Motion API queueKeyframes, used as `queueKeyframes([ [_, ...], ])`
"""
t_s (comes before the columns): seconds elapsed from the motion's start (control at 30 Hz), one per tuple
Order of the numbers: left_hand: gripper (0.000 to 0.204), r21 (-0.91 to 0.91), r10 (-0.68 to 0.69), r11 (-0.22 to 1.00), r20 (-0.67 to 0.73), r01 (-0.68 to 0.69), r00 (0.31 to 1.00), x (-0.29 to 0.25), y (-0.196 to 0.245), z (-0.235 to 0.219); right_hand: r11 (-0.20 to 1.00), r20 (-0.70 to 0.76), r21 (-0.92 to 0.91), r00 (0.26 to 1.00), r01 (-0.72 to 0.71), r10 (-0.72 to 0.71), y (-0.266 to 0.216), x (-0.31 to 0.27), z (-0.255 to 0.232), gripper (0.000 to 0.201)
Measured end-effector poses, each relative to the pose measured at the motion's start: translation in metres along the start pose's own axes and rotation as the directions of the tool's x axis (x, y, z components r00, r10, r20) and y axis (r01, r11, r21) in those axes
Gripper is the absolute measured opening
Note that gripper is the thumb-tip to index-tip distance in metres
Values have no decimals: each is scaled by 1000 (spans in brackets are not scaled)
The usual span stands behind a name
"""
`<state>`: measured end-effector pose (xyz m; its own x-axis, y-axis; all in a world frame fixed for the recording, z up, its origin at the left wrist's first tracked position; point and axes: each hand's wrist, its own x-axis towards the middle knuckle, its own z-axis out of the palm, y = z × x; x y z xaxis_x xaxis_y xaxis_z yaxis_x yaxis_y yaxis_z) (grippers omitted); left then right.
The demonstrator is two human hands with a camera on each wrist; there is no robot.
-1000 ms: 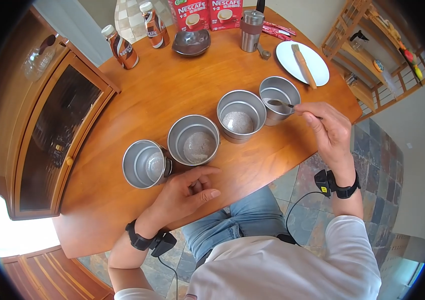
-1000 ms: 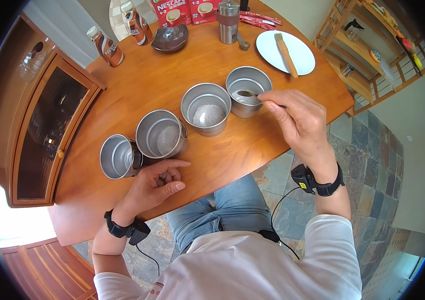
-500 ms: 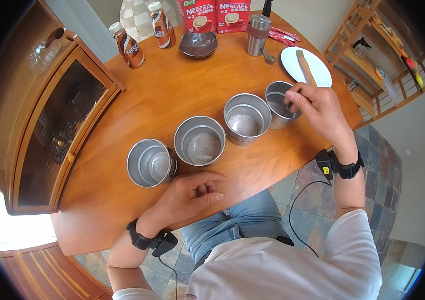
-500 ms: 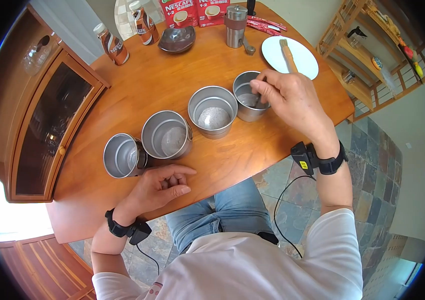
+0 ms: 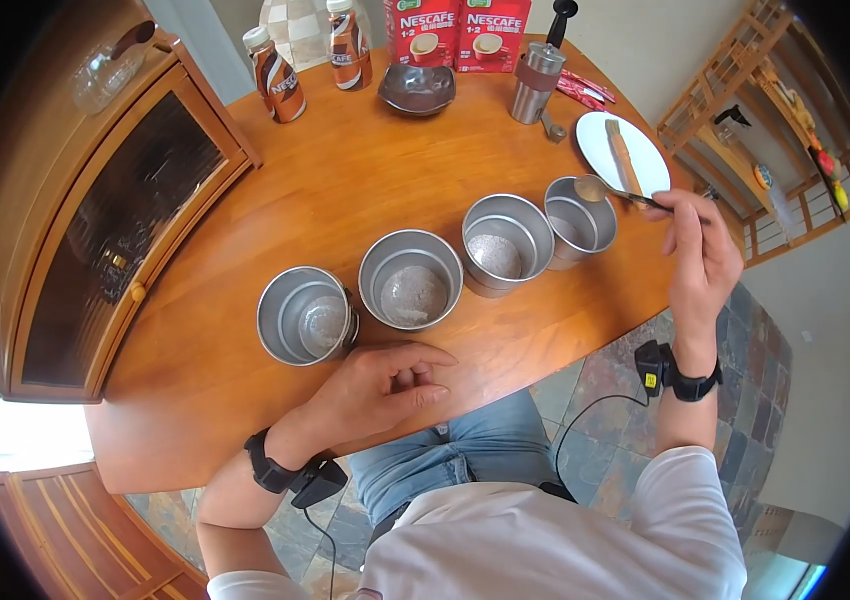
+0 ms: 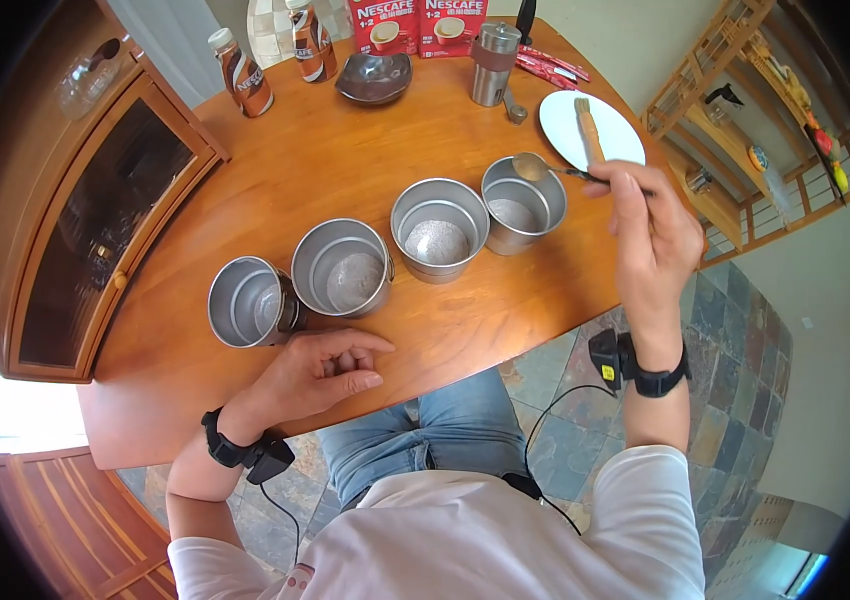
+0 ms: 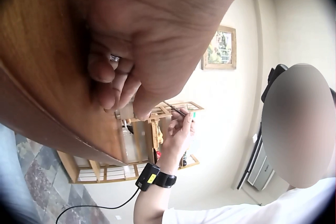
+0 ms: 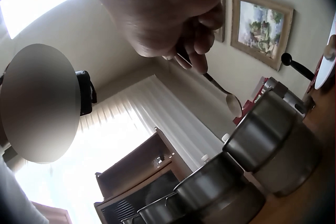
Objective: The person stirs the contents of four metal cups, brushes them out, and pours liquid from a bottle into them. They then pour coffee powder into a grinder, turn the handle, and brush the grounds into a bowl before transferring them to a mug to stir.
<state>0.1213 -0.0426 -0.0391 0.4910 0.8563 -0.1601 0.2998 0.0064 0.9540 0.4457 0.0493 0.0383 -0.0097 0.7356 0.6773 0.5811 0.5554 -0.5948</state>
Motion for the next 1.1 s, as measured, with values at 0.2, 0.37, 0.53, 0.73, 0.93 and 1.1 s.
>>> queueKeyframes([
  [0.2,32,-5,32,999,-13,-32,999,-1,0,0,905,117,-210,928,370,-352,-4,-24,-9,12],
  [0.37,32,8,38,999,-19,-38,999,0,0,0,853,233,-228,877,469,-420,5,-45,-6,14],
  [0.53,31,21,17,1000,2,-17,1000,-1,1,-1,847,227,-212,868,488,-443,5,-49,-2,12],
  [0.73,31,7,24,1000,0,-24,1000,0,0,-1,966,94,138,968,218,-232,-24,-35,9,12],
  [0.93,31,18,18,1000,-3,-18,1000,-1,0,-2,975,474,105,852,194,-220,-28,2,54,7],
  [1.1,32,31,-2,1000,12,2,1000,-2,5,-4,911,550,-151,799,384,-245,-37,16,68,12],
])
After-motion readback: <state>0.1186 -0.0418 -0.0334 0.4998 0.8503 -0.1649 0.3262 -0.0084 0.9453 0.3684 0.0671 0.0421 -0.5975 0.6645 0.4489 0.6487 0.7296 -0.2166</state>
